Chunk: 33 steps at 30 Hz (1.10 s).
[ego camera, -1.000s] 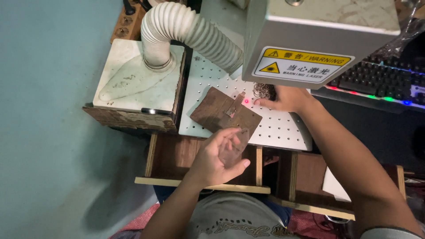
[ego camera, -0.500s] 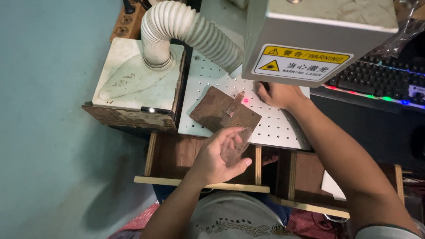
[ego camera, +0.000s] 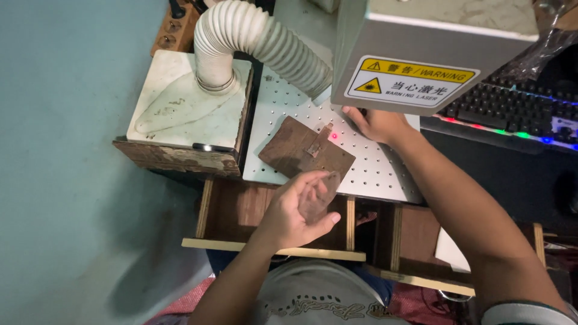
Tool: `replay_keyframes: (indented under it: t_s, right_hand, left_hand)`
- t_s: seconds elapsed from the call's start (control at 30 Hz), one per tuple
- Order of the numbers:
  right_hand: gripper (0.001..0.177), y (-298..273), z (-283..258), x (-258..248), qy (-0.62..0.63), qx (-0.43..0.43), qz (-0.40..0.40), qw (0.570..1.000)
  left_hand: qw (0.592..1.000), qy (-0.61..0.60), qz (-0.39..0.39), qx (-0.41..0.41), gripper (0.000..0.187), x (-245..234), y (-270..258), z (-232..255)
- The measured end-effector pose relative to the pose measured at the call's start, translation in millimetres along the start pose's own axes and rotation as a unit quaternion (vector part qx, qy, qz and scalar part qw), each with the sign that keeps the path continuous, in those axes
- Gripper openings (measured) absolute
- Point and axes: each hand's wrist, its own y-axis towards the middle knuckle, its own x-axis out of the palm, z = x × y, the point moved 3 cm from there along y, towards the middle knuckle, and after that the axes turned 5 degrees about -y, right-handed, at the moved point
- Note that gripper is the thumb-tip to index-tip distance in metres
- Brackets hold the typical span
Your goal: Organizing and bagging small metal rings at a workstation equipped with a laser marking machine.
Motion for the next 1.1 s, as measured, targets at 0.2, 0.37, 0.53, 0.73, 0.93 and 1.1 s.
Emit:
replay_keyframes:
  t_s: [0.2, 0.37, 0.53, 0.73, 0.93, 1.1]
  right_hand:
    - [0.035, 7, -13, -6, -0.025, -0.019, -0.014, 0.999]
    - [0.029, 10, -4, -10, 0.032, -0.019, -0.006, 0.999]
    - [0.03, 8, 1, -20, 0.218, 0.042, 0.073, 0.972]
    - [0.026, -1, 7, -40, 0.645, 0.188, 0.236, 0.702]
    - [0.028, -30, 59, 15, 0.872, 0.31, 0.31, 0.217]
    - [0.012, -49, 74, 63, 0.915, 0.323, 0.233, 0.066]
  left_hand:
    - [1.0, 0.004, 0.002, 0.016, 0.065, -1, 4, 7]
    - [1.0, 0.001, -0.007, 0.018, 0.065, -2, 5, 5]
    - [1.0, -0.007, -0.01, 0.022, 0.063, -3, 5, 5]
    - [0.999, 0.032, 0.003, 0.038, 0.064, -4, 16, 7]
    - [0.996, 0.078, 0.015, 0.03, 0.065, 5, 31, 13]
    - [0.996, 0.078, -0.014, 0.032, 0.064, 8, 43, 15]
